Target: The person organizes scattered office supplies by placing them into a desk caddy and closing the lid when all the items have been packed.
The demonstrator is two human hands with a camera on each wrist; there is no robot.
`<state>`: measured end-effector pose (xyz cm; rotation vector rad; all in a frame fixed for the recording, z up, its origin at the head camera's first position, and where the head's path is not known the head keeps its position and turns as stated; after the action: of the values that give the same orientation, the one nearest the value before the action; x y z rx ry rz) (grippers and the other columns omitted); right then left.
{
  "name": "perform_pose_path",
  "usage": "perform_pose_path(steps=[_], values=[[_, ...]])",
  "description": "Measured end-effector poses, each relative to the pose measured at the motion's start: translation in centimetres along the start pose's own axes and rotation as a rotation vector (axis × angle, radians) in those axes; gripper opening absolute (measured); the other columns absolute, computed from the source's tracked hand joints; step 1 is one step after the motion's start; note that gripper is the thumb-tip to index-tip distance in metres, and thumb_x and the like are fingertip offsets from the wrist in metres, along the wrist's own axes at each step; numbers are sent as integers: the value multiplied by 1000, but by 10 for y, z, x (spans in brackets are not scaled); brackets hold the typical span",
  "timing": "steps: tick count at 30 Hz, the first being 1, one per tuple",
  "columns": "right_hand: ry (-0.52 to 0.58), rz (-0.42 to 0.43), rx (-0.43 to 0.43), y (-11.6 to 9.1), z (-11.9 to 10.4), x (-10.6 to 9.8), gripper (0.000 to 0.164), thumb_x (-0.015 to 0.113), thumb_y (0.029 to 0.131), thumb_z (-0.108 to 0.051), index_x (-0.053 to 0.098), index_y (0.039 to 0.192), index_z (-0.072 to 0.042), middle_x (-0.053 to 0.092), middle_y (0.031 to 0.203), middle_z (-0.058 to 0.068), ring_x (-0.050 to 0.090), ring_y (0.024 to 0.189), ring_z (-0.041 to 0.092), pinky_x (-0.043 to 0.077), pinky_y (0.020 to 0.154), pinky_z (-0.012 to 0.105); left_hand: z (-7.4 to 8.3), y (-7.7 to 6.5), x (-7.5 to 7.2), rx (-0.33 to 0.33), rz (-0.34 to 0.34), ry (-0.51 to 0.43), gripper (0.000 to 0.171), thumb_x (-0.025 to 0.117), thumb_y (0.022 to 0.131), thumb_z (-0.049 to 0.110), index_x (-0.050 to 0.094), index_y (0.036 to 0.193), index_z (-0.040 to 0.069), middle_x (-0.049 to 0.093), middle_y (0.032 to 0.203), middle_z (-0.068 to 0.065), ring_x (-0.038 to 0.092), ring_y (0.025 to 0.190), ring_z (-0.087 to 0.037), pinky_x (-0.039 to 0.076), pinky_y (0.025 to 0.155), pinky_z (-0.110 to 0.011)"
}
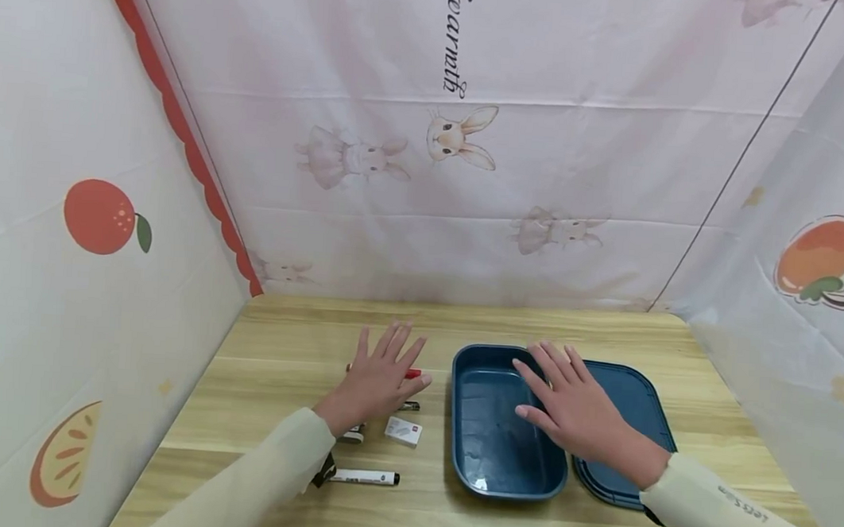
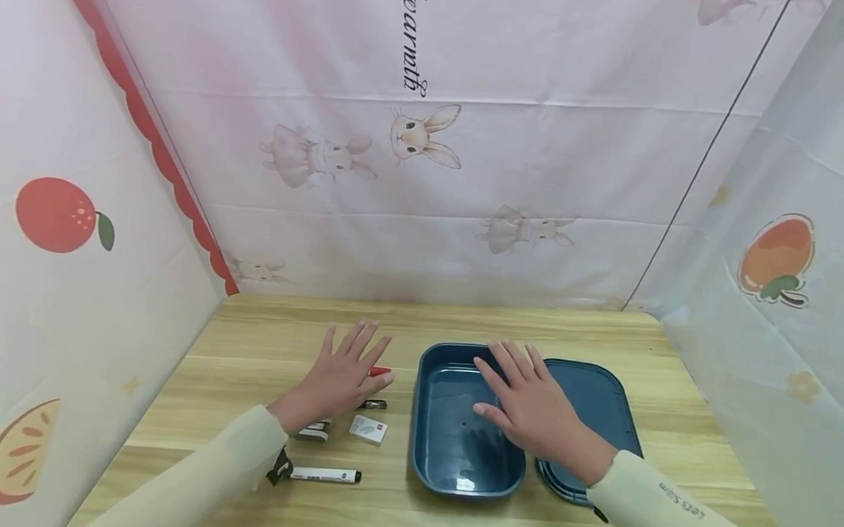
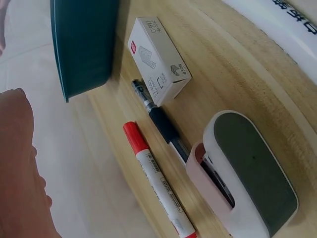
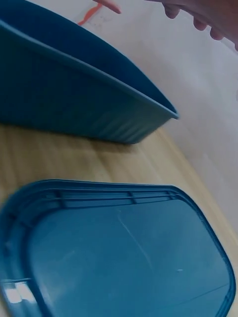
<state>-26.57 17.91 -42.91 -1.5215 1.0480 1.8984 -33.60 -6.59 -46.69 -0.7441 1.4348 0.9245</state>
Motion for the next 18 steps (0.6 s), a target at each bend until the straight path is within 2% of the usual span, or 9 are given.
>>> perform_pose_path(steps=[3, 9, 18], values=[[27, 19, -11, -6, -9, 1, 68, 48, 101, -57, 38, 156, -17, 23, 166, 14, 19, 154, 35, 11, 123, 57, -6, -3, 3, -12, 8, -9, 74, 28, 102, 68, 14, 163, 28, 8, 171, -5, 10, 157, -30, 2, 118, -70], [44, 71, -24, -21, -24, 3, 67, 49, 101, -56, 43, 154, -16, 31, 163, 15, 25, 151, 38, 0, 126, 48, -18, -12, 9, -16, 35, -14, 75, 19, 102, 69, 15, 163, 26, 10, 170, -8, 14, 155, -33, 6, 116, -72], [45, 38, 23, -42, -29, 21, 65, 49, 100, -58, 44, 154, -20, 31, 164, 10, 25, 151, 34, -7, 126, 43, -28, -25, 17, -24, 57, -53, 73, 24, 104, 65, 18, 163, 22, 11, 170, -10, 17, 154, -37, 4, 116, -73]])
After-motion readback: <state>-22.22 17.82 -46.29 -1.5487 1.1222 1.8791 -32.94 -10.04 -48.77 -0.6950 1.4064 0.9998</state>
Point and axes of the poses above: each hand's wrist, its own y-axis towards the middle knuckle, its own x-axis out of the palm, z = x × y, the point moved 10 cm from there along y, towards the middle knuckle
